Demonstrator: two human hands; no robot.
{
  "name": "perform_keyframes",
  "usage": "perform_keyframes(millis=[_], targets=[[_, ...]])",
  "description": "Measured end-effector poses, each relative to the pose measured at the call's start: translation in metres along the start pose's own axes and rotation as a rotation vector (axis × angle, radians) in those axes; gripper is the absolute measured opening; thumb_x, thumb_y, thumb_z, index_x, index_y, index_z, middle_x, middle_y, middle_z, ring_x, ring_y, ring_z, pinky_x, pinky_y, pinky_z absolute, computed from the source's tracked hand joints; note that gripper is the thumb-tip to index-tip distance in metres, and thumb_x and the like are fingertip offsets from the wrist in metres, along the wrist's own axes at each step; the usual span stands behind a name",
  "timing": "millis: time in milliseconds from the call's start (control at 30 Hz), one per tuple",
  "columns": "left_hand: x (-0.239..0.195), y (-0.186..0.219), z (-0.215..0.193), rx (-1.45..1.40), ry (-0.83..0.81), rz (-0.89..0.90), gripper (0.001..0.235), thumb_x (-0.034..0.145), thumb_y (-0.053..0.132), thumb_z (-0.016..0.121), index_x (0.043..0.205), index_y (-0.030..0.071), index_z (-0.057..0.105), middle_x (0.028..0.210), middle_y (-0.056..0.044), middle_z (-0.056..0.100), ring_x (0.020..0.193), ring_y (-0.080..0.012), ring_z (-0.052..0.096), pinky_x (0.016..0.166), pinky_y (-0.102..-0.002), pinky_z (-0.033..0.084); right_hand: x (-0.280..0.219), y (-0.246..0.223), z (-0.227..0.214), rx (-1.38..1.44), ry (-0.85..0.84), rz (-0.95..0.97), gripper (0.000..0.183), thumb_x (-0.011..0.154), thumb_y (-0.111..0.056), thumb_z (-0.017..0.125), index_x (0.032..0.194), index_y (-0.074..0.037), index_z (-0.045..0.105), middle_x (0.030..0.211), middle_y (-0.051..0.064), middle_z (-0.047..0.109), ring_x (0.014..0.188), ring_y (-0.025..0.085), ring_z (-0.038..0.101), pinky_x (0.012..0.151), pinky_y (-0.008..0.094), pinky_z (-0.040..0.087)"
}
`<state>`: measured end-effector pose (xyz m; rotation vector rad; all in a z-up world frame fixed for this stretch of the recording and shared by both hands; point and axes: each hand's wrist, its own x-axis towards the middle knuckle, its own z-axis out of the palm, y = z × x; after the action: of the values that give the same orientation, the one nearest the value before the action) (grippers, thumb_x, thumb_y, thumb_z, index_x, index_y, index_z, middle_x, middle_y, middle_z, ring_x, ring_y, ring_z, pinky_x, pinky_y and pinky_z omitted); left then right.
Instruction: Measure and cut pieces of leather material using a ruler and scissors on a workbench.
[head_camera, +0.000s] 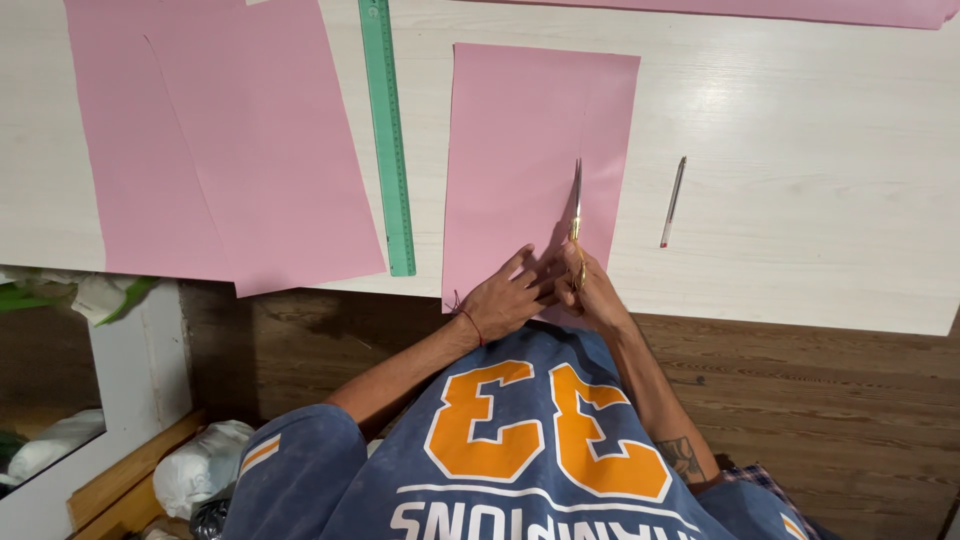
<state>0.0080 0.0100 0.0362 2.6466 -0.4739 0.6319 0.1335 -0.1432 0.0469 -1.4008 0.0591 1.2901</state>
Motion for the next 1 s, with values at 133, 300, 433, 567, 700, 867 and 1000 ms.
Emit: perform_keyframes(millis=[133,300,433,567,700,867,1000], targets=[[-0.036,-0.001,0.047,-0.046,0.026,0.009,0.024,0.098,0.014,0.051,0.089,0.008,0.072,0.087,-0.012,0.061,0.099,-0.0378,0.064,0.121,-0.077,0.033,0.005,-0.001,0.000,0.038,-0.009,-0.016,0.049,0.109,-0.061,0.048,0.109,-0.011,0.051,0.047,0.001,0.032,0.030,0.010,0.025,0.029,0.025,0.022],[-0.048,0.000,0.061,-0.026,-0.027,0.022,0.018,0.093,0.016,0.053,0.095,0.010,0.069,0.089,-0.012,0.061,0.106,-0.0388,0.062,0.119,-0.074,0.036,0.014,0.002,-0.003,0.021,-0.003,-0.006,0.050,0.109,-0.063,0.048,0.102,-0.013,0.051,0.047,0.000,0.035,0.031,0.009,0.024,0.030,0.024,0.021],[-0.032,0.000,0.037,-0.002,-0.091,0.004,0.020,0.084,0.017,0.063,0.102,0.011,0.069,0.095,-0.012,0.065,0.111,-0.0387,0.062,0.122,-0.073,0.034,0.019,-0.003,-0.005,-0.001,-0.004,-0.010,0.053,0.108,-0.064,0.048,0.102,-0.012,0.052,0.047,0.001,0.037,0.031,0.010,0.026,0.030,0.025,0.022],[-0.014,0.000,0.016,-0.003,-0.081,-0.013,0.021,0.090,0.015,0.053,0.103,0.011,0.068,0.100,-0.011,0.064,0.109,-0.0371,0.061,0.123,-0.072,0.033,0.019,-0.011,0.000,0.020,-0.006,-0.007,0.049,0.108,-0.064,0.048,0.100,-0.015,0.048,0.047,0.000,0.036,0.032,0.009,0.024,0.031,0.025,0.020],[-0.025,-0.002,0.036,-0.068,-0.006,0.000,0.032,0.101,0.016,0.036,0.107,0.011,0.066,0.099,-0.011,0.059,0.106,-0.0373,0.059,0.122,-0.074,0.034,0.020,-0.020,0.003,0.016,0.005,-0.013,0.047,0.108,-0.064,0.049,0.099,-0.017,0.046,0.047,0.001,0.037,0.031,0.010,0.026,0.030,0.025,0.022],[-0.003,-0.004,0.007,-0.027,-0.018,-0.002,0.030,0.099,0.013,0.040,0.110,0.011,0.068,0.101,-0.010,0.062,0.104,-0.0362,0.061,0.122,-0.072,0.034,0.027,-0.024,0.002,0.029,0.004,-0.015,0.048,0.108,-0.064,0.049,0.101,-0.017,0.043,0.048,0.000,0.036,0.031,0.009,0.027,0.030,0.025,0.023],[-0.003,0.000,0.003,-0.002,-0.076,-0.021,0.032,0.095,0.010,0.045,0.115,0.013,0.070,0.105,-0.008,0.064,0.107,-0.0341,0.061,0.125,-0.070,0.032,0.037,-0.022,-0.002,0.014,0.018,-0.004,0.049,0.107,-0.066,0.050,0.102,-0.018,0.043,0.048,0.001,0.036,0.030,0.012,0.030,0.028,0.026,0.024]])
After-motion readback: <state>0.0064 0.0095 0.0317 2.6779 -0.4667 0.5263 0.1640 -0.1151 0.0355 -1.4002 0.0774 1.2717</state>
